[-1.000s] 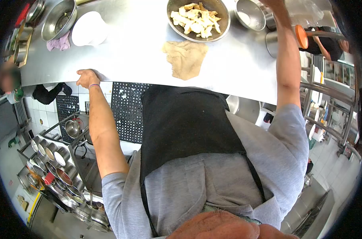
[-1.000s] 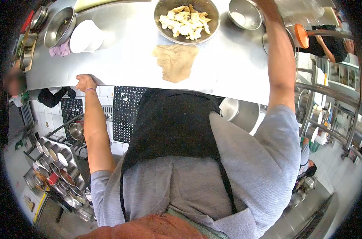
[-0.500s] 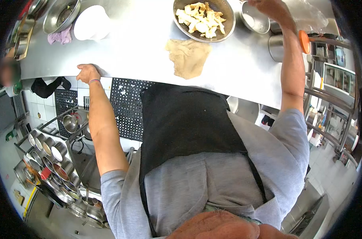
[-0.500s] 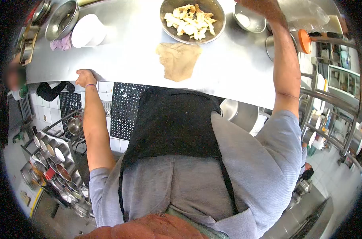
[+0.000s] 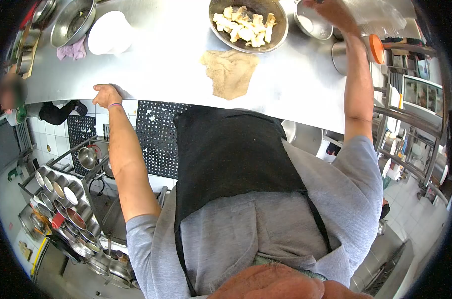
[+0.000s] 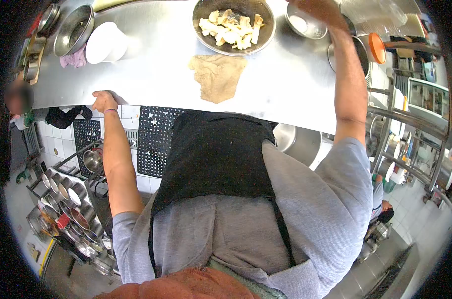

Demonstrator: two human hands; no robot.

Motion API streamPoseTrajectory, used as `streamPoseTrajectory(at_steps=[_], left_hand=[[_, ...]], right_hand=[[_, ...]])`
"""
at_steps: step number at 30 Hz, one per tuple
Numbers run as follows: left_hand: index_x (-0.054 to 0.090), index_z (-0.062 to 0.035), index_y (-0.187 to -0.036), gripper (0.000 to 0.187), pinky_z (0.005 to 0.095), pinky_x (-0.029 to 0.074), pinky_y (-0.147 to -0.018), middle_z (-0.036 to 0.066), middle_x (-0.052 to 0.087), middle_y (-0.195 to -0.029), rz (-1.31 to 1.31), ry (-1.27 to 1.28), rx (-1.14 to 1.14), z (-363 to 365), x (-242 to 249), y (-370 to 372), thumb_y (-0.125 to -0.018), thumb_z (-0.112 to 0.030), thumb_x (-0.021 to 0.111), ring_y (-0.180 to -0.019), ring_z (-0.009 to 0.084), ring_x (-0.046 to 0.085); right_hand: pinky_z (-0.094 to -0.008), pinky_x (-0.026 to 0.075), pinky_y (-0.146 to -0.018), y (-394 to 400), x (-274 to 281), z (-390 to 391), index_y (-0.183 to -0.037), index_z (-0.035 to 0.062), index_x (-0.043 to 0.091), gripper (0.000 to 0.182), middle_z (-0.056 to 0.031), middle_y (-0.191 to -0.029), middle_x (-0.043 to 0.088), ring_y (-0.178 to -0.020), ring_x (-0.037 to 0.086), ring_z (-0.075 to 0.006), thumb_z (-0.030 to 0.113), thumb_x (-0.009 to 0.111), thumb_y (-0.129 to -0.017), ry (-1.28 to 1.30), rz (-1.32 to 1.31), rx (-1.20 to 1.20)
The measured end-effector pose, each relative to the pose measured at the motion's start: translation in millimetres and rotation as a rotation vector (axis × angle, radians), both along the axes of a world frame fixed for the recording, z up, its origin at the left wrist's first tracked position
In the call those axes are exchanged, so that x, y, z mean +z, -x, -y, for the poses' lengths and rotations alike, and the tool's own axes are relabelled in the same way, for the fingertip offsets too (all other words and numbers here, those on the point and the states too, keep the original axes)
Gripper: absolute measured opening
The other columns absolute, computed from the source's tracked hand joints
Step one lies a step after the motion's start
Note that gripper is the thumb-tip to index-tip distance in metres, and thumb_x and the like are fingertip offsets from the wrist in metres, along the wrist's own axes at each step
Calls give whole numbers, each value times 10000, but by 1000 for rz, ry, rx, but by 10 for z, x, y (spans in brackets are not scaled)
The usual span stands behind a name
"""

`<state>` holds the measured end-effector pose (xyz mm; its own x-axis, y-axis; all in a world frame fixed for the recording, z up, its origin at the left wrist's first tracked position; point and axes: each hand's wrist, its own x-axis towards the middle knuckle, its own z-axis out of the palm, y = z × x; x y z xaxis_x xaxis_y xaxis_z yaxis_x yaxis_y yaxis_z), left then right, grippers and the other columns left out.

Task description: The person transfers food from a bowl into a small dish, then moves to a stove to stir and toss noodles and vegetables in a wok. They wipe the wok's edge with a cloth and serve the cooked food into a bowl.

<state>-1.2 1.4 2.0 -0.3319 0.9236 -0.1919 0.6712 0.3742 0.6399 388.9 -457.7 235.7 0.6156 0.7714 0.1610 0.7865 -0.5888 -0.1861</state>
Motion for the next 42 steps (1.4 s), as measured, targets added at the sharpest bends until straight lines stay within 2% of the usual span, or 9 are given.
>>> streamPoseTrajectory(at_steps=[4,7,13,20,23,30,36,39,42], left_hand=[[278,201,-1272,753,532,485,-977,442,554,-1157,-5,-1,5,6,11,-16,-971,-478,395,-1085,530,599],[286,194,-1262,749,536,488,-968,441,557,-1152,27,5,22,18,32,-15,-968,-486,397,-1078,528,603],[280,192,-1276,762,530,491,-967,440,559,-1154,14,12,12,-21,-18,10,-967,-495,393,-1074,526,607],[298,168,-1274,711,549,489,-962,420,569,-1153,-22,24,36,-16,10,-30,-982,-473,398,-1070,527,611],[314,156,-1251,697,551,500,-942,423,573,-1139,-15,8,28,-38,-37,-21,-978,-479,401,-1053,527,617],[314,150,-1252,714,546,506,-936,425,574,-1130,-45,5,27,-68,-88,-2,-972,-502,391,-1053,519,620],[288,168,-1286,732,538,499,-956,426,567,-1151,-33,28,35,-49,-35,-12,-979,-490,378,-1076,525,609],[240,190,-1329,768,533,499,-957,433,564,-1153,-17,24,26,-35,-5,-13,-980,-479,380,-1076,529,609],[242,193,-1316,764,533,501,-952,430,573,-1139,-24,13,22,-45,-40,-24,-979,-478,385,-1066,526,614]], right_hand=[[-403,564,-652,-661,8,-45,-735,18,703,211,-100,-746,719,-706,700,-323,201,623,-803,517,600,85],[-427,578,-702,-869,-386,-310,-796,24,727,263,-140,-799,728,-775,715,-357,262,614,-803,157,326,-514],[-483,555,-804,-869,-456,-496,-940,33,744,341,-251,-982,702,-931,700,-371,337,636,-829,222,92,-520],[-449,543,-747,291,305,-294,-937,76,753,220,-149,-893,731,-837,699,-313,208,653,-792,142,-114,29],[-421,544,-782,897,362,-501,-981,80,746,236,-157,-932,728,-869,701,-322,183,657,-789,553,24,-124],[-455,529,-811,1104,-208,-691,-1038,106,735,234,-166,-944,719,-923,679,-358,256,660,-875,558,-85,-82],[-444,519,-831,902,-72,-341,-1079,99,727,270,-164,-1016,711,-943,666,-352,281,639,-899,243,-164,2],[-410,532,-786,933,464,-286,-939,76,752,222,-141,-920,730,-874,692,-312,197,617,-812,80,-139,-136],[-381,525,-737,503,512,-303,-846,95,731,153,-82,-826,714,-816,678,-256,142,604,-775,33,180,-156]])
